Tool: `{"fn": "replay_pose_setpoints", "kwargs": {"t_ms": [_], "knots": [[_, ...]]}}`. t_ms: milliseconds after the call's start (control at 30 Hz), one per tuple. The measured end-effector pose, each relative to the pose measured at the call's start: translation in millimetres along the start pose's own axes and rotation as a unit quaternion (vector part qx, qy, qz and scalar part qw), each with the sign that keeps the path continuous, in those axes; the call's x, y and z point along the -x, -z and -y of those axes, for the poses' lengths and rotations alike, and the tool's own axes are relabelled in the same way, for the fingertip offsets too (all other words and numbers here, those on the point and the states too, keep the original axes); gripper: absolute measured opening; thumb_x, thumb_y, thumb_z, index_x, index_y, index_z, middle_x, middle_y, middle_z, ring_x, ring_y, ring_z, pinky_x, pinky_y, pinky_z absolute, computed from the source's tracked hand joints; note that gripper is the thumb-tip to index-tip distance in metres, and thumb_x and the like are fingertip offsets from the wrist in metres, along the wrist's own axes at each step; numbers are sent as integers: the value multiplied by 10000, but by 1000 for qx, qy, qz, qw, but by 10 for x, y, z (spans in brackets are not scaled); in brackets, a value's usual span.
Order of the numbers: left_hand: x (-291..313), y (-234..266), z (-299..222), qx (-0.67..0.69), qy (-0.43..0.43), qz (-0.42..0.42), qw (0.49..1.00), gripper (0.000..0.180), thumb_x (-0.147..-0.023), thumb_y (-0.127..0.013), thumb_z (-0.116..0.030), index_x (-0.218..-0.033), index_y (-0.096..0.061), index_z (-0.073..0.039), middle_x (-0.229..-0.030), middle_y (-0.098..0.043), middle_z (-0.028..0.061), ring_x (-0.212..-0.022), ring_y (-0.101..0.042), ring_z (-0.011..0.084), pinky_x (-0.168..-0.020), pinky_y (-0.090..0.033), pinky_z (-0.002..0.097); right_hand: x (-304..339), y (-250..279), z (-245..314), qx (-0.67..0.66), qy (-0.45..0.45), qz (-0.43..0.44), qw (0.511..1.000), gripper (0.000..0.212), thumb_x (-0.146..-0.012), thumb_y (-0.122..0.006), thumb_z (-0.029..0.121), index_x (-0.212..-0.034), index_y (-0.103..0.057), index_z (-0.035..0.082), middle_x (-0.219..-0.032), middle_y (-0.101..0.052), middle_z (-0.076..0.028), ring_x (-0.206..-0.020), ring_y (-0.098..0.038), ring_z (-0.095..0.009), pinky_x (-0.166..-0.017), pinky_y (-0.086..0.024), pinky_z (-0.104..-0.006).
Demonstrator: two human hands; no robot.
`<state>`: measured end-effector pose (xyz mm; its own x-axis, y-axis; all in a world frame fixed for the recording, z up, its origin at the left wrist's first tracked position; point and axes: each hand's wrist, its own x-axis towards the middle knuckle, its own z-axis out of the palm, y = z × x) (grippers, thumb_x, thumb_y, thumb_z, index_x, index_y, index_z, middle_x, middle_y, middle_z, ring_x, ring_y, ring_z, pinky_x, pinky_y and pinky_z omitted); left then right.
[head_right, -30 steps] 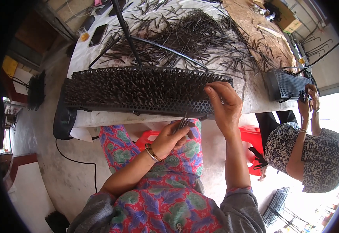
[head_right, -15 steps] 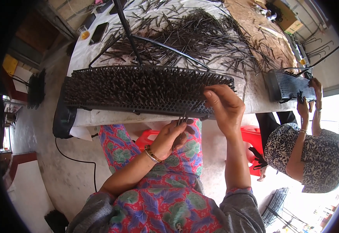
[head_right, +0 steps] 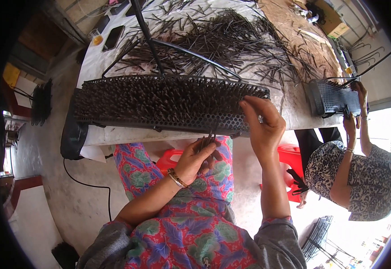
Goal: The person inserts thin metal wires by hand into a perforated metal sheet, which is used as an assembly jig.
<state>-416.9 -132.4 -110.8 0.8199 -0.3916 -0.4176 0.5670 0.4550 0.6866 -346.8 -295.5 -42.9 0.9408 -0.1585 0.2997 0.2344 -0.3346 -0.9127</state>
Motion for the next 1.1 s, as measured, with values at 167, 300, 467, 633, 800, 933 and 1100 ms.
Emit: {"fn": "replay_pose_setpoints", "kwargs": {"t_ms": [167,300,467,633,800,933,1100], "knots": [[13,-3,-30,-1,4,9,1000,210,-913,-567,-244,-1055,-561,-89,-784,-638,33,-554,-529,48,-400,-346,175,-83,-144,-72,129,132,4,983,154,-770,-668,-24,-919,-666,11,-825,-651,-80,-692,-618,-136,-613,-488,-252],[27,-22,-55,-5,3,-7,1000,173,-906,-574,-254,-935,-540,-87,-745,-631,46,-566,-560,67,-407,-398,186,-73,-204,-102,157,158,33,974,154,-752,-687,5,-904,-666,21,-840,-647,-93,-705,-629,-205,-632,-497,-280],[23,-20,-46,-1,1,-9,1000,165,-908,-570,-249,-948,-540,-92,-755,-631,43,-575,-560,65,-410,-403,185,-94,-292,-204,220,278,69,933,147,-724,-706,40,-864,-662,35,-830,-631,-80,-693,-608,-248,-619,-491,-322],[13,-6,-39,6,-14,-3,1000,177,-914,-561,-233,-1001,-541,-80,-771,-630,35,-565,-537,52,-403,-396,184,-63,-271,-162,199,285,24,937,160,-742,-711,86,-890,-671,37,-798,-614,-74,-621,-583,-226,-543,-454,-314],[33,-52,-86,8,-41,16,999,182,-917,-559,-198,-1055,-548,-80,-800,-630,30,-553,-503,34,-382,-343,173,166,-92,35,128,-52,137,981,185,-795,-689,97,-959,-668,16,-764,-650,-66,-602,-582,-117,-530,-447,-258],[27,-72,-96,6,-26,42,999,182,-921,-545,-186,-1058,-547,-66,-746,-581,0,-514,-408,23,-382,-286,184,140,14,18,-65,-158,105,980,177,-834,-667,102,-981,-658,4,-792,-678,-40,-607,-556,-53,-513,-434,-215],[-72,-6,-34,59,33,68,995,216,-932,-507,-194,-1080,-540,-40,-783,-573,9,-538,-411,42,-410,-317,212,7,-16,-122,37,-27,-7,999,176,-845,-645,81,-1001,-653,0,-798,-678,-36,-628,-563,-50,-540,-433,-197]]}}
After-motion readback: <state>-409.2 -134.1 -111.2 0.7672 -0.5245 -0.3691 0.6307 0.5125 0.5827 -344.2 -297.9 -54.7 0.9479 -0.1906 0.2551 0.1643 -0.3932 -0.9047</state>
